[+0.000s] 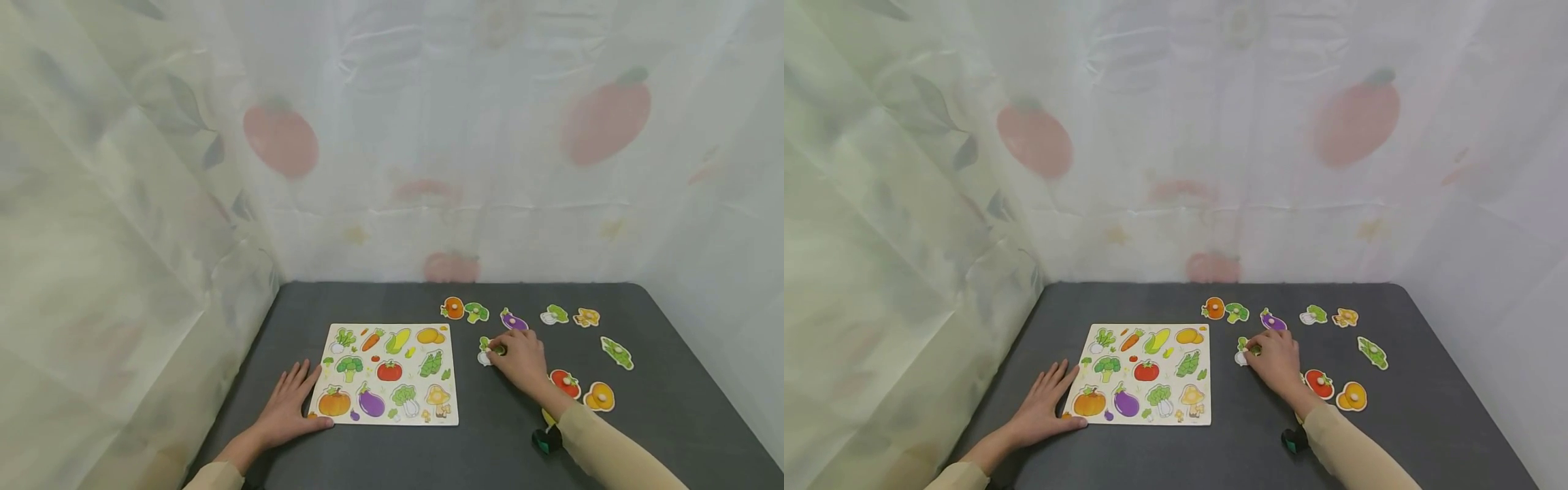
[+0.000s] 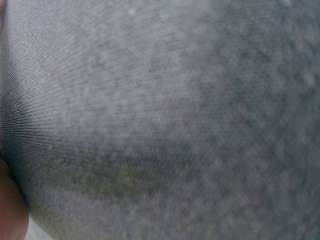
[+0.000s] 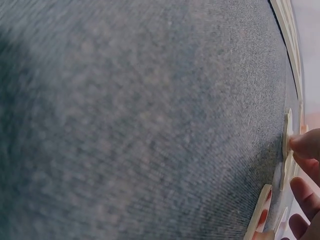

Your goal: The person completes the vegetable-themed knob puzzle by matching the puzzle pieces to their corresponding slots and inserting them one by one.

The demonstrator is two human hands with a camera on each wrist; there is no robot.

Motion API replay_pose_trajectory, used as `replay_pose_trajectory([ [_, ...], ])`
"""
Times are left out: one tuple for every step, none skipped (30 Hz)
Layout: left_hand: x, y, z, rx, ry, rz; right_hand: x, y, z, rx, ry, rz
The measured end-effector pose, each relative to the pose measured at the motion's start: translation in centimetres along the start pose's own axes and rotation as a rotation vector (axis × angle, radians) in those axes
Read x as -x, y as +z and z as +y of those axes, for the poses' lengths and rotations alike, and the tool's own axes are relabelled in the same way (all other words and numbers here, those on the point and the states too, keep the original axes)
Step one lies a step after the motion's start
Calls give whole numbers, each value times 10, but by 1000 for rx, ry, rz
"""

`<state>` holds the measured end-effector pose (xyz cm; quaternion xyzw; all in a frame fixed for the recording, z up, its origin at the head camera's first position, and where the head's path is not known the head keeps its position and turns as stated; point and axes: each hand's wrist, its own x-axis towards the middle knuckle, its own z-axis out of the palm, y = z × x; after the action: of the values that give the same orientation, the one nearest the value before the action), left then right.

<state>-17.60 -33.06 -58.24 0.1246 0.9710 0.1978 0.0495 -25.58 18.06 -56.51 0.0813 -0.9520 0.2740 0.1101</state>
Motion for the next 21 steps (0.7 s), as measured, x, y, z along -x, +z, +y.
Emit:
replay_pose_trajectory([
  [0,0,0,4,0,-1,0,0,0,0,0,-2],
  [0,0,0,9,-2,-3,0,0,0,3,0,-3],
  [0,-1,0,14,-3,-5,0,0,0,3,0,-5],
  [0,-1,-1,19,-5,-7,0,0,0,5,0,-6],
  [0,-1,-1,25,-8,-12,0,1,1,8,0,-7],
  [0,-1,-1,33,-10,-15,-1,1,1,11,-1,-8],
  [0,-1,-1,38,-11,-16,-1,1,2,13,-3,-8],
  [0,-1,-2,40,-16,-17,-2,1,2,17,-7,-6],
  [0,-1,-2,42,-20,-18,-2,1,1,18,-11,-3],
  [0,-1,-2,41,-23,-20,-3,1,1,19,-16,2],
  [0,-1,-2,40,-25,-21,-5,0,0,20,-22,9],
  [0,-1,-3,40,-23,-17,-7,0,-2,20,-29,19],
  [0,0,-3,37,-23,-16,-9,0,-4,20,-36,28],
  [0,0,-3,33,-26,-18,-12,0,-6,18,-42,36],
  [0,0,-3,30,-23,-14,-15,0,-10,16,-53,45],
  [0,1,-3,29,-20,-13,-18,1,-13,12,-63,51],
  [0,1,-3,29,-18,-11,-22,2,-18,9,-74,55],
  [0,1,-3,29,-16,-9,-26,3,-23,3,-83,55],
  [0,1,-2,26,-20,-13,-30,5,-29,-4,-91,53],
  [0,2,-2,24,-22,-17,-34,7,-35,-9,-98,46],
  [0,2,-2,25,-20,-19,-38,9,-42,-16,-104,35],
])
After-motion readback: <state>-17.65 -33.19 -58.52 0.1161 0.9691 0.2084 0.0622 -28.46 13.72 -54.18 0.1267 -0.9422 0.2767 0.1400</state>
